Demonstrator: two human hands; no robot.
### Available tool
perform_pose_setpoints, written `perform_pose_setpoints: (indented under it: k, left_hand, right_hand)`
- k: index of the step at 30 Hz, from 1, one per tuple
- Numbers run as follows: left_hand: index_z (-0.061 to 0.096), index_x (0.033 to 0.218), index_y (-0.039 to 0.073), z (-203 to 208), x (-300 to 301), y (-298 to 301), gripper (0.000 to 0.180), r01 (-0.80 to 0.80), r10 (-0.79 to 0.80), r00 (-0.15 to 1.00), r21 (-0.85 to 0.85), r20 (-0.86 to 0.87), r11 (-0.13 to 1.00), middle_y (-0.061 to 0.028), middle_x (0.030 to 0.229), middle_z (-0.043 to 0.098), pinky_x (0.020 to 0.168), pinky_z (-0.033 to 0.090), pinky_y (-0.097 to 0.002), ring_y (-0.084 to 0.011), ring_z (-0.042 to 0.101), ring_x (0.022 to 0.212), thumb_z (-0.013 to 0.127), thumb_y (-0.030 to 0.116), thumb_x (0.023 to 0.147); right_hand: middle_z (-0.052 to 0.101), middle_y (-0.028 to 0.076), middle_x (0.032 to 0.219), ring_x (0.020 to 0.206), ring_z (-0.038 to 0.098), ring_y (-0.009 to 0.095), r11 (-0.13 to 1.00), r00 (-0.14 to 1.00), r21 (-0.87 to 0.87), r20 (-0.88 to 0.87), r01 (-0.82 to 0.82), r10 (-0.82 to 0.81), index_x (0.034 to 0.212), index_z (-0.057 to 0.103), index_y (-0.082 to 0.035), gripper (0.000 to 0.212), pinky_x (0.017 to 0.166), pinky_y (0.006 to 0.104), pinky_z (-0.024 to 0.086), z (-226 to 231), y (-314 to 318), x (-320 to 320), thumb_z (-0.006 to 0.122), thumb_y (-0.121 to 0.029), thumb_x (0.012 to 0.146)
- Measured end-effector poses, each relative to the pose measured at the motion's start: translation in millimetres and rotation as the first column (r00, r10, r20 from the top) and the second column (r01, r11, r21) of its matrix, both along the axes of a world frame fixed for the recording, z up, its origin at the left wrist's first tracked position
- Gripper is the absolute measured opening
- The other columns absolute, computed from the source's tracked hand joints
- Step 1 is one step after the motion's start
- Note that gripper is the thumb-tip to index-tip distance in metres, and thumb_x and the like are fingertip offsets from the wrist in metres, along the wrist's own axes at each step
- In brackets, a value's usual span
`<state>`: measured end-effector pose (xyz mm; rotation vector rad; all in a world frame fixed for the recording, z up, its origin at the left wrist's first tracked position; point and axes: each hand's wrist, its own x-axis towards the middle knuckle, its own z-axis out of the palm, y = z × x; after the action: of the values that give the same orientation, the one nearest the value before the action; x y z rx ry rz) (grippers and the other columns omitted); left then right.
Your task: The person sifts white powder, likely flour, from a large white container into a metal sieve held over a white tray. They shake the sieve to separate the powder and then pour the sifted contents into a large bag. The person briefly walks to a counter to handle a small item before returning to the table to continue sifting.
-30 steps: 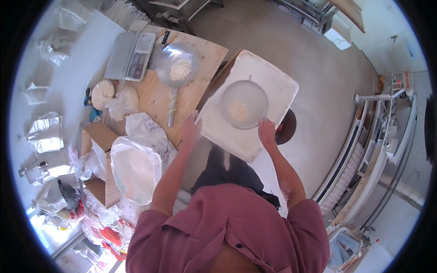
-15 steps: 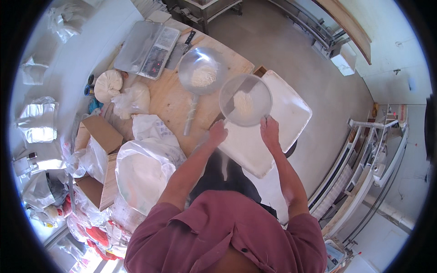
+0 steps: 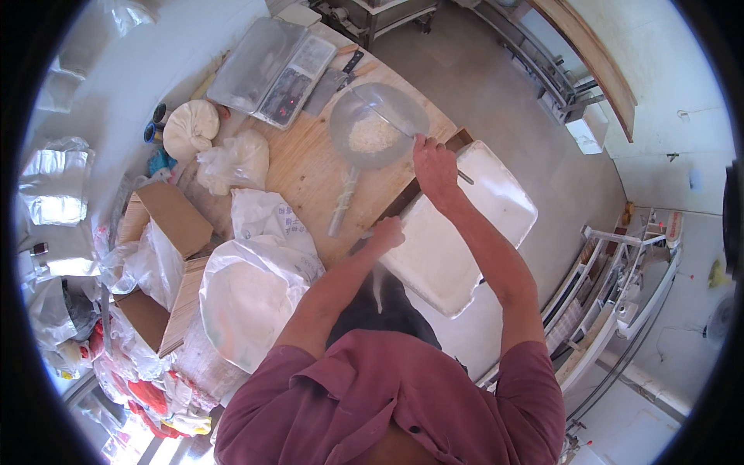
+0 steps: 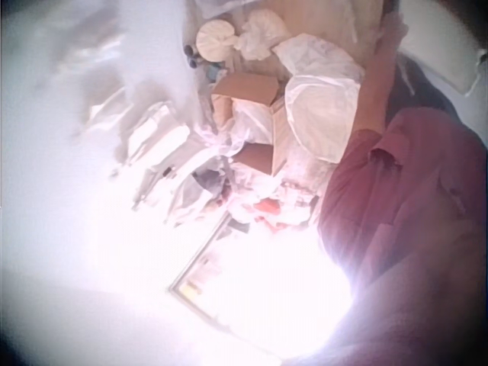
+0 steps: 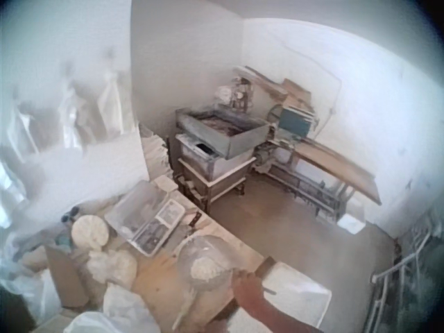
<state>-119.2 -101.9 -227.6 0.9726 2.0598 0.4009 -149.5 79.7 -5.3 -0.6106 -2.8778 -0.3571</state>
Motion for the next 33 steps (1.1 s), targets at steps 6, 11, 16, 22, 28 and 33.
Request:
perform_pose_setpoints:
  k: [6,11,16,22,28,33]
  left_hand:
    - [0.063,0.111,0.003,-1,-6,4,0.035,0.057,-0.057,0.997,0.006,0.044,0.998,-0.0239,0.103,0.070,0.088,0.055,-0.0533,-0.0436,0.066,0.104,0.065,0.014,0.077]
    - [0.066,0.104,0.004,-7,-7,0,0.027,0.080,-0.080,0.997,-0.010,-0.018,0.997,-0.0245,0.104,0.070,0.089,0.054,-0.0556,-0.0435,0.066,0.106,0.062,0.014,0.080]
    - [0.067,0.102,0.003,0,2,-3,0.026,0.032,-0.030,0.996,0.030,-0.083,0.999,-0.0244,0.099,0.069,0.085,0.056,-0.0533,-0.0434,0.067,0.099,0.062,0.013,0.078]
    - [0.067,0.106,0.003,4,6,-9,0.033,0.013,0.011,0.987,0.149,-0.161,0.989,-0.0229,0.096,0.070,0.086,0.054,-0.0547,-0.0449,0.066,0.094,0.061,0.006,0.074]
    - [0.065,0.125,0.011,60,34,-15,0.049,-0.013,0.052,0.960,0.144,-0.273,0.990,-0.0211,0.099,0.071,0.087,0.053,-0.0548,-0.0444,0.066,0.095,0.061,0.009,0.076]
    - [0.065,0.122,0.008,60,62,-40,0.046,-0.088,0.137,0.950,0.181,-0.280,0.980,-0.0224,0.097,0.072,0.085,0.054,-0.0532,-0.0437,0.068,0.093,0.063,0.010,0.076]
  right_hand:
    - [0.065,0.011,0.083,0.069,0.071,0.025,1.000,1.000,-0.030,0.012,0.003,-0.002,0.097,0.055,-0.007,0.014,0.055,0.0349,0.057,2,6,15,0.064,-0.008,0.086]
    - [0.066,0.018,0.078,0.071,0.069,0.034,0.905,0.958,-0.396,-0.160,0.156,-0.236,0.101,0.056,-0.001,0.011,0.056,0.0442,0.053,26,8,78,0.058,-0.011,0.096]
    - [0.065,0.016,0.072,0.062,0.064,0.027,0.506,0.697,-0.820,-0.196,0.269,-0.689,0.096,0.057,0.002,0.019,0.058,0.0396,0.048,41,-33,196,0.057,-0.016,0.100]
    - [0.067,0.022,0.076,0.070,0.066,0.036,0.286,0.591,-0.868,0.011,0.406,-0.807,0.094,0.061,0.006,0.019,0.066,0.0422,0.052,-71,-70,340,0.060,-0.012,0.093]
    - [0.070,0.026,0.084,0.081,0.070,0.043,0.333,0.654,-0.772,0.138,0.542,-0.743,0.089,0.065,0.006,0.019,0.073,0.0490,0.055,-110,-54,409,0.064,-0.010,0.079]
    - [0.069,0.026,0.085,0.083,0.067,0.048,0.450,0.675,-0.653,0.129,0.609,-0.727,0.098,0.056,0.003,0.028,0.074,0.0557,0.055,-139,-29,450,0.070,-0.016,0.084]
